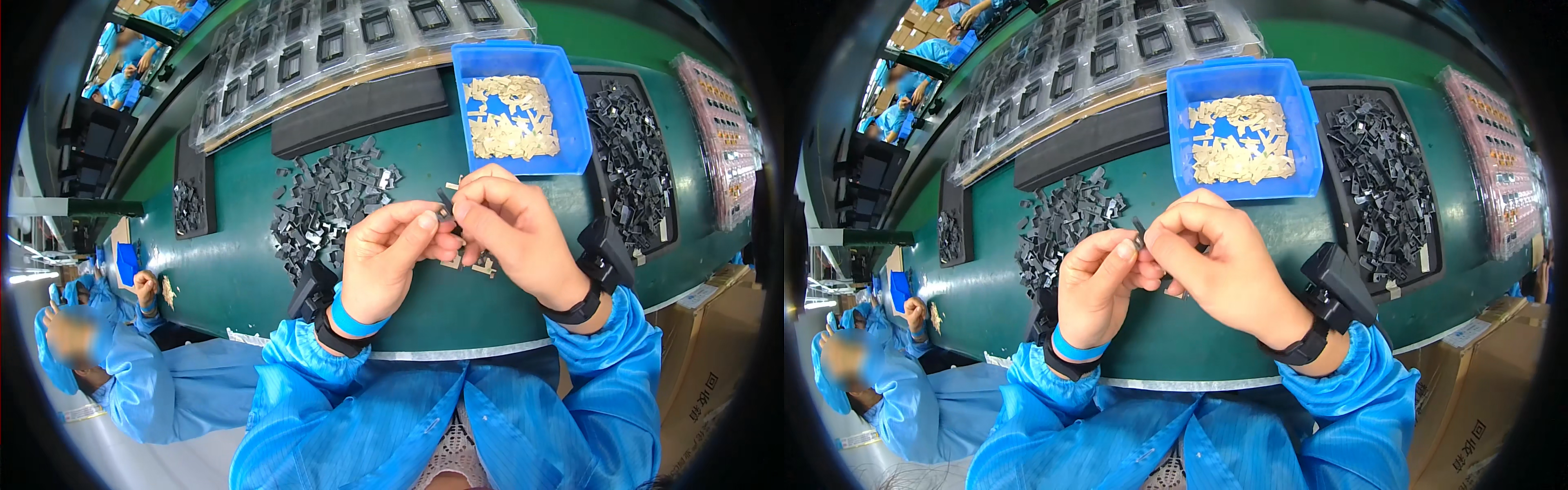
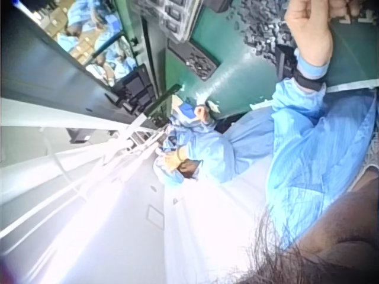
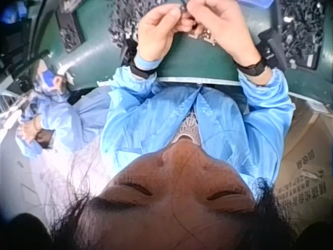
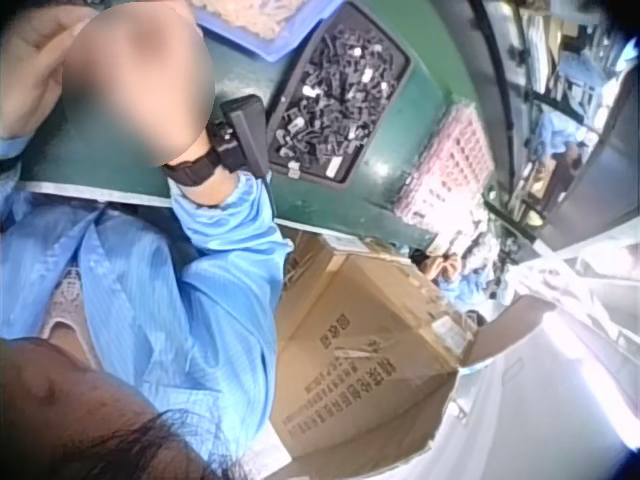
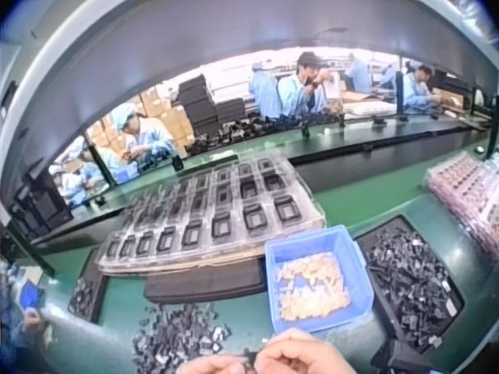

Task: Manually assembling small plastic and metal electronic components at a factory workstation.

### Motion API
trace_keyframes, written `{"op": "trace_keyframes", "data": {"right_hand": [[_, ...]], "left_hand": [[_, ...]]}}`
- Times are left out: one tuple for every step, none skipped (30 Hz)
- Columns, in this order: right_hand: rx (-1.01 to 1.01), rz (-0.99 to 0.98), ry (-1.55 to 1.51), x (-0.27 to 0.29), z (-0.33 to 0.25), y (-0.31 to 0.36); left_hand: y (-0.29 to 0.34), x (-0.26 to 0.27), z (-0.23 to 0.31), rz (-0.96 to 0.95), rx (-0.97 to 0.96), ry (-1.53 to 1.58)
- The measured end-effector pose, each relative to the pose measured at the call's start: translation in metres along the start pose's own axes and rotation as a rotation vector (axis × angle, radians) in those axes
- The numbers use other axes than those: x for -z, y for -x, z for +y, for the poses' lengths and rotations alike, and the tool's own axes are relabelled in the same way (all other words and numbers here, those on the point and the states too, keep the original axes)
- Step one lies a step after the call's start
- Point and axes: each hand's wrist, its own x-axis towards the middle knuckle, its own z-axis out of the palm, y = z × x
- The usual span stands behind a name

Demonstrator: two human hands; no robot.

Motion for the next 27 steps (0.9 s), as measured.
{"op": "trace_keyframes", "data": {"right_hand": [[-0.003,0.000,0.001,0.001,-0.001,0.000],[-0.026,-0.012,-0.009,0.002,-0.001,-0.001],[-0.049,-0.024,-0.019,0.003,-0.001,-0.001],[-0.052,-0.026,-0.018,0.003,-0.002,-0.001],[-0.073,-0.031,-0.025,0.004,-0.003,-0.001],[-0.094,-0.036,-0.031,0.003,-0.003,0.000],[-0.099,-0.036,-0.030,0.003,-0.004,0.000],[-0.090,-0.031,-0.038,0.002,-0.004,0.000],[-0.082,-0.025,-0.046,0.002,-0.004,0.000],[-0.086,-0.026,-0.046,0.002,-0.003,0.000],[-0.079,-0.032,-0.056,0.002,-0.001,-0.001],[-0.073,-0.037,-0.066,0.001,0.001,-0.001],[-0.075,-0.037,-0.065,0.001,0.002,-0.001],[-0.066,-0.032,-0.043,0.001,0.004,0.000],[-0.056,-0.027,-0.021,0.001,0.005,0.000],[-0.056,-0.026,-0.020,0.000,0.006,0.000],[-0.046,-0.018,0.000,0.000,0.006,-0.001],[-0.035,-0.010,0.020,-0.001,0.006,-0.001],[-0.032,-0.011,0.021,-0.001,0.004,-0.001],[-0.074,0.009,0.002,-0.001,0.001,-0.002],[-0.117,0.028,-0.017,0.000,-0.002,-0.003],[-0.112,0.028,-0.016,0.001,-0.005,-0.003],[-0.155,0.038,-0.080,0.002,-0.008,-0.003],[-0.198,0.049,-0.143,0.004,-0.010,-0.003],[-0.193,0.058,-0.138,0.005,-0.011,-0.001],[-0.180,-0.044,-0.018,0.006,-0.011,0.001],[-0.169,-0.143,0.105,0.007,-0.010,0.003]], "left_hand": [[0.000,0.001,0.000,0.002,0.002,0.003],[0.000,0.002,0.001,-0.023,-0.045,-0.079],[0.000,0.003,0.001,-0.047,-0.091,-0.160],[-0.001,0.003,0.001,-0.043,-0.090,-0.157],[-0.001,0.004,0.001,-0.052,-0.160,-0.208],[-0.001,0.004,0.001,-0.061,-0.230,-0.260],[-0.001,0.004,0.003,-0.059,-0.227,-0.257],[0.000,0.002,0.006,-0.064,-0.273,-0.368],[0.001,0.001,0.007,-0.069,-0.319,-0.480],[0.002,0.002,0.006,-0.067,-0.317,-0.478],[0.003,0.002,0.005,-0.068,-0.362,-0.507],[0.004,0.002,0.005,-0.071,-0.407,-0.536],[0.005,0.002,0.005,-0.070,-0.406,-0.534],[0.005,0.000,0.007,-0.062,-0.384,-0.531],[0.006,-0.001,0.008,-0.055,-0.363,-0.528],[0.006,0.000,0.007,-0.056,-0.363,-0.528],[0.006,0.002,0.005,-0.066,-0.403,-0.555],[0.005,0.003,0.003,-0.076,-0.443,-0.582],[0.005,0.004,0.002,-0.077,-0.446,-0.583],[0.005,0.003,0.001,-0.086,-0.454,-0.526],[0.004,0.002,0.001,-0.097,-0.463,-0.468],[0.004,0.002,0.000,-0.098,-0.467,-0.469],[0.004,0.001,0.000,-0.070,-0.455,-0.455],[0.004,0.000,0.000,-0.043,-0.443,-0.439],[0.004,0.000,0.000,-0.052,-0.445,-0.433],[0.004,-0.001,-0.001,-0.050,-0.432,-0.439],[0.004,-0.001,-0.001,-0.051,-0.419,-0.441]]}}
